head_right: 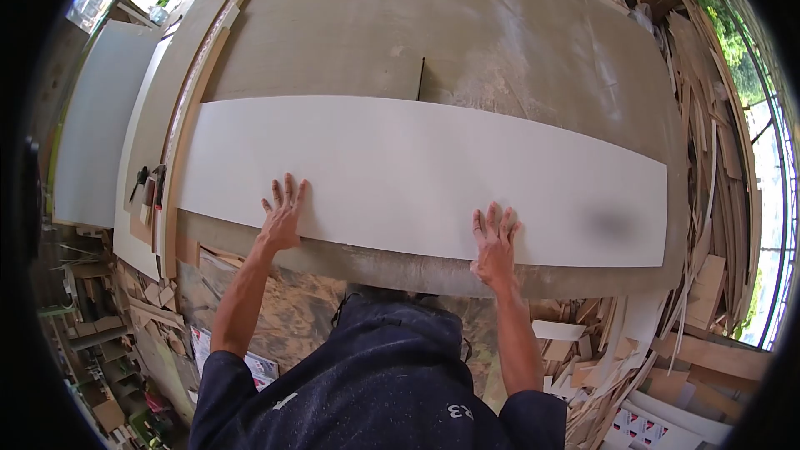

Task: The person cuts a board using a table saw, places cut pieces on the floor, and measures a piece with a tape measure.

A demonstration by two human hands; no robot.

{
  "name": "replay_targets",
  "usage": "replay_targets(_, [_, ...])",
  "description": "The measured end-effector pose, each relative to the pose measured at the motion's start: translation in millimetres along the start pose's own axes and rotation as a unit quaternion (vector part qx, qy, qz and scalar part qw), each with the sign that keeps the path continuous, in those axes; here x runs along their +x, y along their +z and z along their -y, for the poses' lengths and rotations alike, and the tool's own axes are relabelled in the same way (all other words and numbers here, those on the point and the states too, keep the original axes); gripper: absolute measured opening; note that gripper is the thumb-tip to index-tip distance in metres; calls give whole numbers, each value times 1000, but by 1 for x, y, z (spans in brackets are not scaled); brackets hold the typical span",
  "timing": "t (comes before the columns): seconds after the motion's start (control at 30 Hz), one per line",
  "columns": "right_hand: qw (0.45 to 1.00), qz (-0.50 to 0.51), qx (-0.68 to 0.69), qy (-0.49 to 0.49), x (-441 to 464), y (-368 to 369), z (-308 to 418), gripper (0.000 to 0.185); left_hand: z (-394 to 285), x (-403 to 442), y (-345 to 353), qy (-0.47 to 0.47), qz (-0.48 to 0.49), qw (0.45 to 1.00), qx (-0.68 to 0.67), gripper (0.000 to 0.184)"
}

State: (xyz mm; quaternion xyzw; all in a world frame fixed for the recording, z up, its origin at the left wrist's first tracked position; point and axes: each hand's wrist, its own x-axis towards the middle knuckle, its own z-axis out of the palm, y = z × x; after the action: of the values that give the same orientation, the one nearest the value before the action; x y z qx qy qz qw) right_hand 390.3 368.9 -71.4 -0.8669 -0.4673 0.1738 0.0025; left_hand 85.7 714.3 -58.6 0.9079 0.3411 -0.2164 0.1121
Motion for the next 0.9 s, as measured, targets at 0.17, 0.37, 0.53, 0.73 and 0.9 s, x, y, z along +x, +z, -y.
replay_targets(0.17, [1000, -13, 1, 0, 3, 6, -3, 106, 5, 4, 6, 1, -1, 1000, -11, 133])
replay_targets(0.37, [1000, -8, -6, 6, 13, 2, -3, 108, 8, 13, 5, 4, -12, 1000, 2, 133])
replay_targets(0.53, [999, -25, -39, 2, 24, 6, -7, 109, 9, 19, -4, 6, -12, 1000, -5, 131])
replay_targets(0.73, [1000, -14, -12, 3, 30, -7, -5, 98, 11, 30, -5, 7, -17, 1000, 4, 130])
replay_targets(0.9, [1000, -17, -21, 8, 42, -1, -10, 108, 13, 39, -8, 3, -12, 1000, 1, 131])
